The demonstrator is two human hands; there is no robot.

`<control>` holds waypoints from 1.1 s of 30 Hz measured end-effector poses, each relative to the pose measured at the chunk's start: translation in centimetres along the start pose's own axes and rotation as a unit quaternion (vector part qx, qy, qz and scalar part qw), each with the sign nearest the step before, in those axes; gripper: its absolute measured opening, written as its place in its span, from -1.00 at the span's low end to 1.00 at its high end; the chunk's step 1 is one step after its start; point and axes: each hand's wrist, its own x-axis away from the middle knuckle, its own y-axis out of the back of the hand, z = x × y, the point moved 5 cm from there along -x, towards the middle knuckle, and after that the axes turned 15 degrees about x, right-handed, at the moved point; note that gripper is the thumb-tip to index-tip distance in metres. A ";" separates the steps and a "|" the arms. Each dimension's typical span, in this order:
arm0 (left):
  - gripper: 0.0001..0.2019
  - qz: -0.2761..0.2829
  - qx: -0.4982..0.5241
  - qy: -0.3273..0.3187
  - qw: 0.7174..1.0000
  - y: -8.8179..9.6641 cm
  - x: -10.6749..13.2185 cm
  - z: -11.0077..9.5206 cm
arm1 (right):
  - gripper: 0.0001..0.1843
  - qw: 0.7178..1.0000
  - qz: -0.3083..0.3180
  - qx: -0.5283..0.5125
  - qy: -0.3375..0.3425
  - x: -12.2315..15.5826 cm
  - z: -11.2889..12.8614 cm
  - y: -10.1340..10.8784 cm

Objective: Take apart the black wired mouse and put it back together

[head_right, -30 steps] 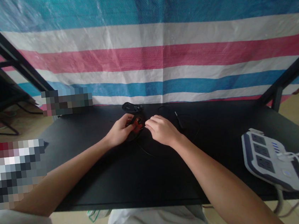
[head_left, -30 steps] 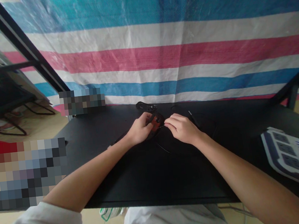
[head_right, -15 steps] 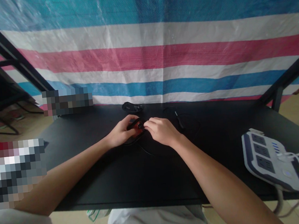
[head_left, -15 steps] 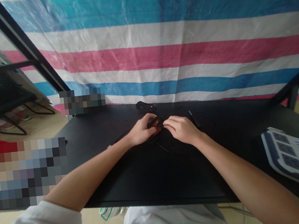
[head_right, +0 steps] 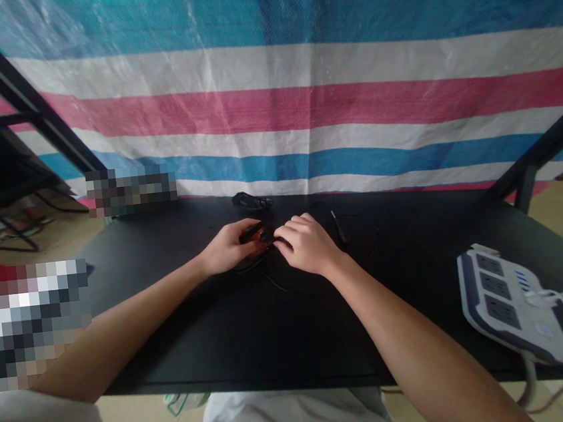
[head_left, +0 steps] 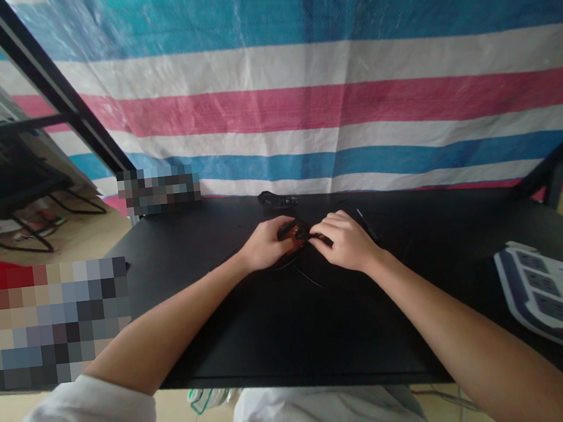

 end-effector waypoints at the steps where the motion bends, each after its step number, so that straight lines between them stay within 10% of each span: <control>1: -0.56 0.001 0.000 0.002 1.000 0.1 0.0 0.0 | -0.91 1.000 -0.002 0.004 -0.003 0.0 0.0 0.1; 33: -0.68 0.086 -0.051 -0.009 0.995 -0.2 0.2 -0.6 | -0.82 0.998 0.023 0.002 -0.054 0.2 -1.2 0.1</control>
